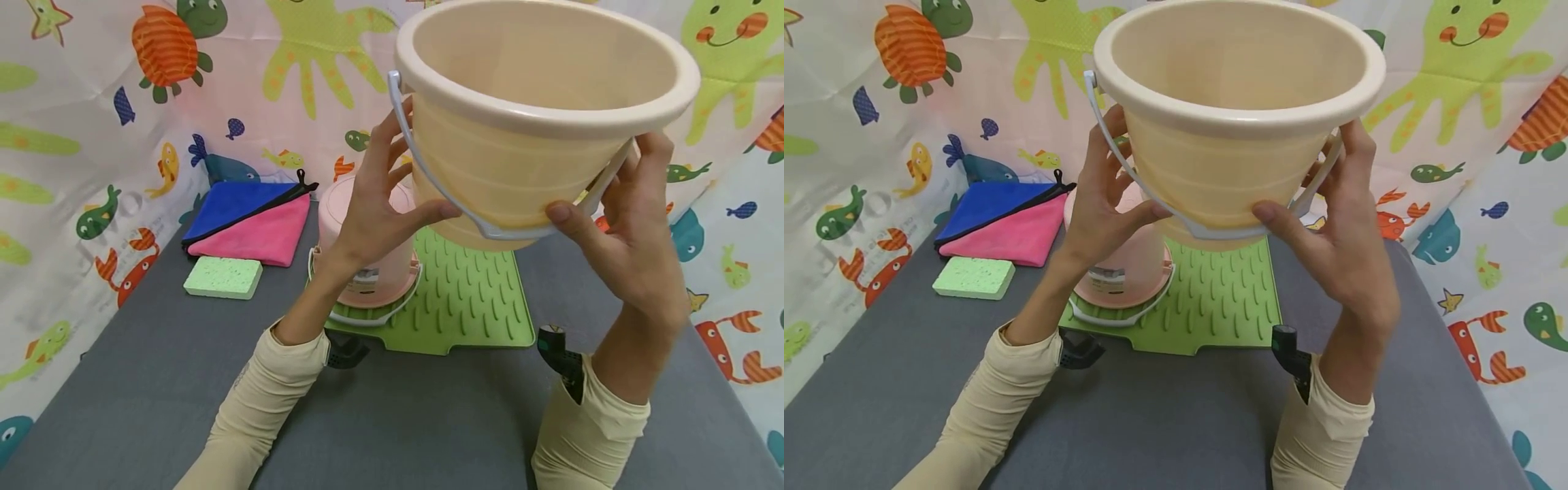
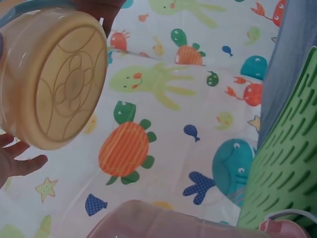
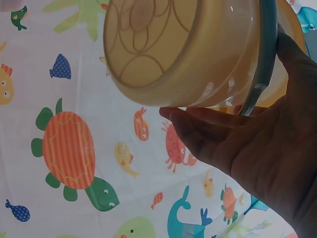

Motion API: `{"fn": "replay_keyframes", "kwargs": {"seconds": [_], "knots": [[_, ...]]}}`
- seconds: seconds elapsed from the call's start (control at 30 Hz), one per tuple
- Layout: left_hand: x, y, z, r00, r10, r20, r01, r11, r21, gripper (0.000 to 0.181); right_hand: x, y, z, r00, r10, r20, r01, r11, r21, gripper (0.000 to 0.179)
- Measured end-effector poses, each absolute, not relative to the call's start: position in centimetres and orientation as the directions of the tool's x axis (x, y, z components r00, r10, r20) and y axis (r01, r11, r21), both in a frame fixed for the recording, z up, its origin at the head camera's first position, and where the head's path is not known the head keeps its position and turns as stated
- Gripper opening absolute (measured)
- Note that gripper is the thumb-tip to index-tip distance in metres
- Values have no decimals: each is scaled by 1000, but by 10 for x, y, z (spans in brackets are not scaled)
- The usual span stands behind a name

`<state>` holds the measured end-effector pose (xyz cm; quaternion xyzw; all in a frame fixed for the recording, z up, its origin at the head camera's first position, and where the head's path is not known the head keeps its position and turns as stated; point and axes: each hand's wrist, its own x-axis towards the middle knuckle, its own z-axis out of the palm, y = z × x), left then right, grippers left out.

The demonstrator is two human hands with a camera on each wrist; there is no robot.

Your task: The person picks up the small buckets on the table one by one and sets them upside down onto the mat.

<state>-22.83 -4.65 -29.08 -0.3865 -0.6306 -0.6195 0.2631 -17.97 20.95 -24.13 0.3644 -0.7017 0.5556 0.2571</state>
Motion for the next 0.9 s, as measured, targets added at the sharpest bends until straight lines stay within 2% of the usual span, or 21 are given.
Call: {"fn": "replay_keyframes", "kwargs": {"seconds": [0.1, 0.27, 0.37, 0.47, 0.53, 0.63, 0.7, 0.83, 0.9], "knots": [[-227, -44, -292, -588, 176, 790, 795, -53, 604, 124, -178, 210, -239, -600, -211, 771, -799, 139, -584, 92], [-224, -39, -297, -650, 197, 733, 740, -56, 671, 121, -175, 212, -239, -612, -200, 765, -786, 261, -560, 88], [-222, -35, -298, -694, 211, 688, 697, -45, 716, 121, -173, 219, -240, -642, -213, 736, -761, 291, -580, 89], [-221, -31, -297, -738, 233, 633, 647, -23, 762, 121, -169, 231, -242, -682, -235, 692, -731, 243, -638, 91], [-220, -30, -296, -772, 254, 583, 599, -17, 800, 121, -163, 239, -242, -704, -256, 662, -710, 260, -655, 90], [-221, -31, -294, -826, 280, 490, 518, 33, 854, 123, -153, 249, -241, -718, -304, 626, -695, 373, -615, 93], [-223, -32, -293, -852, 305, 426, 467, 76, 881, 123, -145, 252, -238, -724, -346, 597, -680, 505, -532, 103], [-224, -37, -293, -879, 365, 307, 382, 155, 911, 95, -136, 257, -236, -745, -407, 528, -644, 645, -412, 126], [-224, -39, -295, -882, 396, 254, 346, 181, 921, 81, -135, 258, -237, -738, -433, 517, -653, 651, -387, 126]]}}
